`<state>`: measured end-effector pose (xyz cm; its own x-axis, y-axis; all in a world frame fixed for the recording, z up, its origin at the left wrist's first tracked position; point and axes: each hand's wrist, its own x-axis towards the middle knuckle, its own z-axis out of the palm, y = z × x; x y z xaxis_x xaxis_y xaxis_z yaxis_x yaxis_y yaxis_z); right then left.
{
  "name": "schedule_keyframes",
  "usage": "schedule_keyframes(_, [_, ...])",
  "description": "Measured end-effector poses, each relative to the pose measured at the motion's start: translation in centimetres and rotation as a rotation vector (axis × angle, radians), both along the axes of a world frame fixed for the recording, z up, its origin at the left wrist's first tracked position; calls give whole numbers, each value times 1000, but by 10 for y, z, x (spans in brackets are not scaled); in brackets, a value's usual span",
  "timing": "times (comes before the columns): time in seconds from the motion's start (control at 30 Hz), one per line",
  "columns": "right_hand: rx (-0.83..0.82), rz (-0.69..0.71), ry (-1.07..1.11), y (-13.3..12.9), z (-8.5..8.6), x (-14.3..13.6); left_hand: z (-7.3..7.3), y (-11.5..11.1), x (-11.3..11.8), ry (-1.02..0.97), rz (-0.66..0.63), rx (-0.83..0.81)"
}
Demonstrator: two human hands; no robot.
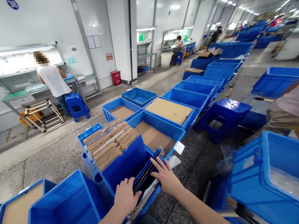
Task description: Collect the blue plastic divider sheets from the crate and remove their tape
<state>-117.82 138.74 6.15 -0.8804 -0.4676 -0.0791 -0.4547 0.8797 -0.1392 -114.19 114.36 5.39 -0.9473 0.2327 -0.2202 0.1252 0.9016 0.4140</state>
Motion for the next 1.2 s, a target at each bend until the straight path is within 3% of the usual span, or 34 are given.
schedule_keyframes(0.2, [-37,-140,105,18,-19,49,-2,3,9,80,-89,-49])
schedule_keyframes(0.33, [-29,-155,92,23,-20,60,-6,-1,7,121,-177,-73])
schedule_keyframes(0.53, [-43,-185,105,27,-14,53,-5,-8,3,56,-317,-47])
schedule_keyframes(0.83, [68,-201,40,31,3,44,-5,-4,11,-33,-251,120])
schedule_keyframes(1.2, [224,-6,-166,9,33,9,-5,-12,11,-26,-243,217])
